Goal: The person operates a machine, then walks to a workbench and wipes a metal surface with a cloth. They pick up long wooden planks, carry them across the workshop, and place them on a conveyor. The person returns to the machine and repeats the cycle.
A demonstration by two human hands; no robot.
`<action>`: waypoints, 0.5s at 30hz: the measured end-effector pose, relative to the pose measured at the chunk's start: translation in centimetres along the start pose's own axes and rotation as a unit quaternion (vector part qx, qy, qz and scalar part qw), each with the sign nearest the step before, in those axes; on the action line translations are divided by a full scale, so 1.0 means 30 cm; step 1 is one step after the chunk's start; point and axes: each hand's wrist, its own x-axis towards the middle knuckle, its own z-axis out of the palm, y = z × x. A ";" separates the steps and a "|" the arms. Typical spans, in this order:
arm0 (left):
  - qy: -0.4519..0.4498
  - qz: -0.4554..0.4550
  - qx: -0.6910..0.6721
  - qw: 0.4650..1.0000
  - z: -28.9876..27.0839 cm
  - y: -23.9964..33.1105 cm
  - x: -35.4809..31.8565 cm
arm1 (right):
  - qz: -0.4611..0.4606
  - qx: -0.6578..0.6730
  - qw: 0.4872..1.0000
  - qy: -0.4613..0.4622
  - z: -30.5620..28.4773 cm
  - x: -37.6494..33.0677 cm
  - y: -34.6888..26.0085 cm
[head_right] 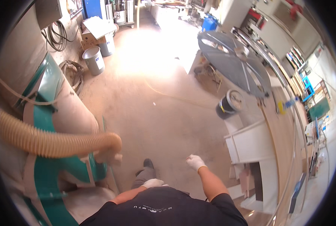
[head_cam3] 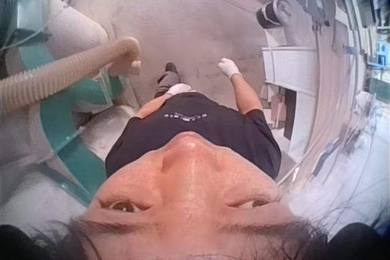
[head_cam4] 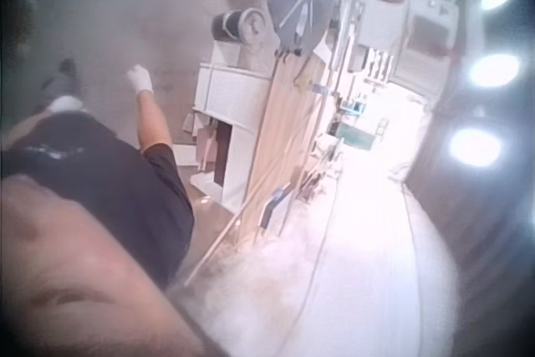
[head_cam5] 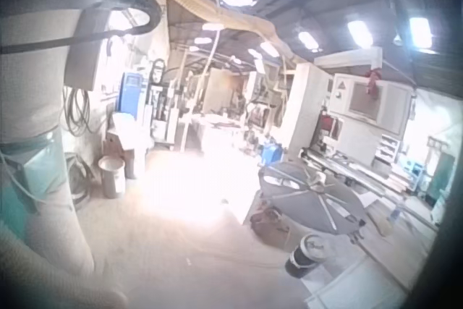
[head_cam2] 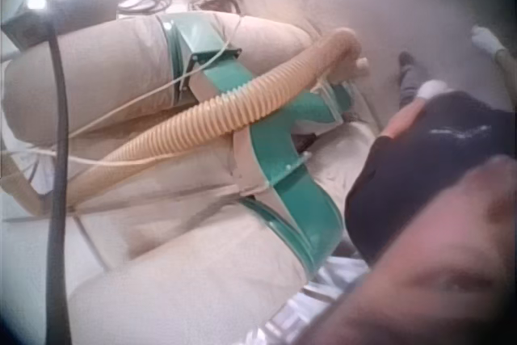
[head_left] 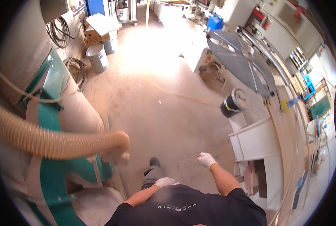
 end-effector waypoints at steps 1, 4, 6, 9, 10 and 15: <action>0.011 0.021 -0.003 1.000 -0.110 -0.059 0.026 | 0.000 0.007 1.000 -0.028 -0.012 0.069 -0.097; -0.014 0.055 -0.002 0.998 -0.412 -0.211 0.064 | -0.064 -0.094 0.986 -0.118 -0.092 0.241 -0.400; 0.005 0.006 -0.076 0.997 -0.593 -0.296 0.079 | -0.064 -0.114 0.976 -0.172 -0.156 0.355 -0.621; 0.015 0.038 -0.092 0.995 -0.842 -0.459 0.143 | -0.085 -0.089 0.972 -0.203 -0.263 0.566 -0.914; 0.019 0.035 -0.111 0.993 -0.925 -0.523 0.173 | -0.104 -0.120 0.964 -0.212 -0.290 0.656 -1.009; 0.028 0.014 -0.067 0.997 -1.524 -0.809 0.385 | -0.209 -0.305 0.895 -0.251 -0.441 1.209 -1.538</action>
